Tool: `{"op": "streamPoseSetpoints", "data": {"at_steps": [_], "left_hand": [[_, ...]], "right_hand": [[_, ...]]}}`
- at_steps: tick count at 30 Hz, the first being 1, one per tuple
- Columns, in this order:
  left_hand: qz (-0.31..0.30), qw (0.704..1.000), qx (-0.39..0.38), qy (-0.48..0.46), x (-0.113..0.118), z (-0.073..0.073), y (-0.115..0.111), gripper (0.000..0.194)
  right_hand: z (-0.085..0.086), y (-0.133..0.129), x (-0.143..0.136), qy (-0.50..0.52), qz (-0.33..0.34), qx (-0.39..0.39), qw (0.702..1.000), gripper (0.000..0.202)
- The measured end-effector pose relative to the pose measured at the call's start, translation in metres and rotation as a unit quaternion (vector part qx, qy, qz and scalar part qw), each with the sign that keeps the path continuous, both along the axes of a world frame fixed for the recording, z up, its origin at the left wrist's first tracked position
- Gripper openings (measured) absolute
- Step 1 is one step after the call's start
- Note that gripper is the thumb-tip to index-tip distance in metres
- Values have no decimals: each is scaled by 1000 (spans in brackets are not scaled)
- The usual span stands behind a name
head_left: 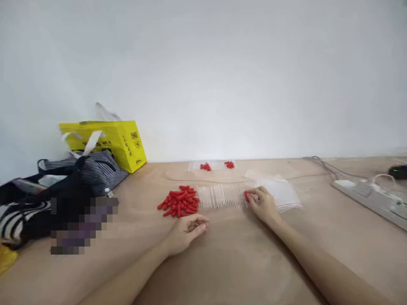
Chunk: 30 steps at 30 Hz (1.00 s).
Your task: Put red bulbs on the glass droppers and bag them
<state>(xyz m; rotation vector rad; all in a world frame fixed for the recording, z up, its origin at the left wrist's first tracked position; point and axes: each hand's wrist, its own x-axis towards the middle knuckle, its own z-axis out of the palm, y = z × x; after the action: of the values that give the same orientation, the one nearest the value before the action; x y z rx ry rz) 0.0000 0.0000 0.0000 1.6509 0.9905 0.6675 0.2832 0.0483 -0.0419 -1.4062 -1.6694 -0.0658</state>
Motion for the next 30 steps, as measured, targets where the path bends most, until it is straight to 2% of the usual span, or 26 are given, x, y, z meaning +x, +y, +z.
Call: {"op": "streamPoseSetpoints", "data": {"at_steps": [5,11,23,30], "left_hand": [[-12,1000,4,9,0,5,-2,33],[-13,999,23,21,-1,4,-1,32],[-14,999,40,28,1,3,-2,30],[-18,998,51,38,1,4,-2,31]], "right_hand": [[-3,3,5,-57,-48,-55,996,25],[-2,5,2,-19,-40,-128,991,26],[-1,6,1,37,-66,-132,988,22],[-2,6,0,34,-40,-126,991,18]]}}
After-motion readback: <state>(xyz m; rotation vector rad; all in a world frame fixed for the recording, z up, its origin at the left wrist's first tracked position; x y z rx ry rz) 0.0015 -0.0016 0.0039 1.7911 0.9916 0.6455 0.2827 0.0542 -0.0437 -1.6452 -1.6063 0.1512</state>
